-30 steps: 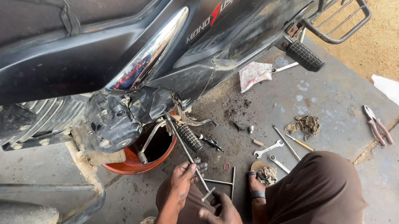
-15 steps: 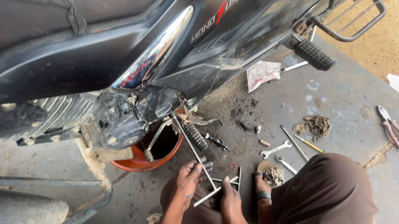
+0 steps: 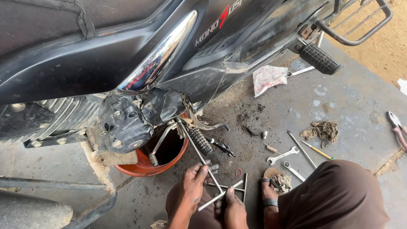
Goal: The person crouches beside a motorcycle and wipes engine parts with a rag, then works at the engine's chain and sprocket area, fitting a black plastic cover back onto the engine case and tightening it using a T-handle wrench. They continue turning the wrench on the engine area through the end of the clip.
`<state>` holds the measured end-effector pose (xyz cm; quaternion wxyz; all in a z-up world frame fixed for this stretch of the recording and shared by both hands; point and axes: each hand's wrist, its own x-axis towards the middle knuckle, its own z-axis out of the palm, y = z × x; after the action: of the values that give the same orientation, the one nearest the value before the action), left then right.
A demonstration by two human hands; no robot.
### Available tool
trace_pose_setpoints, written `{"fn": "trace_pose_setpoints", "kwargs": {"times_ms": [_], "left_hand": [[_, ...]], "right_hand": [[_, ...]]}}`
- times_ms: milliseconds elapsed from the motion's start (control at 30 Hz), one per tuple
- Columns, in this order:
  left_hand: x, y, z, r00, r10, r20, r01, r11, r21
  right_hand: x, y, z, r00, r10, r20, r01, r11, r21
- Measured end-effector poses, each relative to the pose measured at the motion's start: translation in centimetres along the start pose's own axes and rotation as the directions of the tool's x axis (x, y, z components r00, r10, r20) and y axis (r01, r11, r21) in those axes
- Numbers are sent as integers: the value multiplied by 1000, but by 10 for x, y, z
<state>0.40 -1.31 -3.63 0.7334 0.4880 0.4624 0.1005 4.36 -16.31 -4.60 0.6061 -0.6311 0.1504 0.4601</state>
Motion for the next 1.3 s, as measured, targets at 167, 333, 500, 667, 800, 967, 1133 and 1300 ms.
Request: {"fn": "trace_pose_setpoints", "kwargs": {"times_ms": [167, 333, 500, 667, 800, 967, 1133, 1300], "left_hand": [[-12, 16, -5, 995, -4, 97, 14, 994, -104], [6, -7, -15, 999, 8, 33, -8, 1000, 22], [0, 15, -6, 999, 28, 45, -28, 1000, -15], [10, -4, -12, 998, 30, 55, -26, 997, -72], [17, -16, -16, 998, 65, 17, -63, 992, -105], [13, -7, -9, 993, 117, 27, -115, 992, -42], [-9, 17, -14, 997, 30, 65, -38, 990, 139], [-2, 11, -13, 999, 0, 38, 1, 999, -41]], "right_hand": [[12, 3, -14, 841, 375, 390, -540, 624, 565], [21, 7, -16, 956, 255, 149, -263, 964, 39], [25, 7, -9, 998, 52, 34, -52, 999, -4], [19, 8, -16, 976, 196, 95, -176, 966, -187], [-8, -6, -15, 990, 30, 137, 27, 919, -394], [-9, -6, -2, 747, -607, 272, 642, 553, -531], [18, 17, -9, 970, 223, 92, -214, 972, -98], [-21, -26, -25, 899, -367, 241, 438, 725, -532]]}}
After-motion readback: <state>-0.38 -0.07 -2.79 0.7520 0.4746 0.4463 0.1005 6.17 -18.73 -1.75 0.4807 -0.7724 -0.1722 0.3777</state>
